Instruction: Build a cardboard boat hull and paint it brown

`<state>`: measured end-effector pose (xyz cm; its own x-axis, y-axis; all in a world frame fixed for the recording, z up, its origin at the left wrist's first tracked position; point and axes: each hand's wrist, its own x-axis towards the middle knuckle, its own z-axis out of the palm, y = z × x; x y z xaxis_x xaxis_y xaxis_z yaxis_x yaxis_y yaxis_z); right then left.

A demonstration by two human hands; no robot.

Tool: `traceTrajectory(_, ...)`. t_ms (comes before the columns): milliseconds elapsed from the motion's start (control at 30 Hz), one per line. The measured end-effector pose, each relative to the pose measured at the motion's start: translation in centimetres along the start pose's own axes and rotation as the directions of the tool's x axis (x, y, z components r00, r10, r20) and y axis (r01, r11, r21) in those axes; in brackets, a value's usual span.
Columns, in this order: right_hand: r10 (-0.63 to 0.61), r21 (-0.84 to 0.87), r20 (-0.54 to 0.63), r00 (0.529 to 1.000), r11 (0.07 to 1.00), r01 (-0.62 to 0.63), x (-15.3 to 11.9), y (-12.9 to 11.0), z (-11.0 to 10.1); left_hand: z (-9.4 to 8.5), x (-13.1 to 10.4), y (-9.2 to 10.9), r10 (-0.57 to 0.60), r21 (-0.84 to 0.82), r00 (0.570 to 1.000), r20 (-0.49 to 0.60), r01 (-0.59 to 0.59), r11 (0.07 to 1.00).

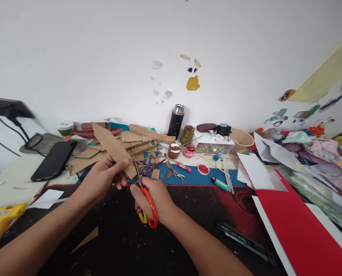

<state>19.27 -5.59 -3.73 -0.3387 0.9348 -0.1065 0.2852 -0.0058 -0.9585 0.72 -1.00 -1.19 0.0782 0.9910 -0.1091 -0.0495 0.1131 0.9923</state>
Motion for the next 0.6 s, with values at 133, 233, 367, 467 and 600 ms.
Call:
traceTrajectory(133, -0.060, 0.000, 0.033, 0.998, 0.998, 0.060, -0.12, 0.08, -0.31, -0.32, 0.11, 0.04, 0.017, 0.027, 1.000, 0.017, -0.017, 0.999)
traceTrajectory(233, -0.038, 0.056, 0.064, 0.997, 0.998, 0.035, -0.08, 0.14, -0.32, -0.51, 0.17, 0.06, -0.007, 0.050, 0.999, 0.042, 0.005, 0.999)
traceTrajectory(367, 0.002, 0.150, 0.105, 0.994, 0.988, -0.018, 0.12, 0.40, -0.21, -0.48, 0.10, 0.06, -0.054, 0.068, 0.995, 0.085, 0.049, 0.997)
traceTrajectory(467, 0.027, 0.149, 0.121, 0.992, 0.988, -0.045, 0.17, 0.61, -0.16, -0.29, 0.03, 0.08, -0.050, 0.072, 0.996, 0.078, 0.045, 0.996)
traceTrajectory(600, 0.045, 0.073, 0.094, 0.995, 0.996, -0.052, 0.09, 0.54, -0.19, 0.01, 0.01, 0.09, -0.046, 0.055, 0.997, 0.069, 0.042, 0.998)
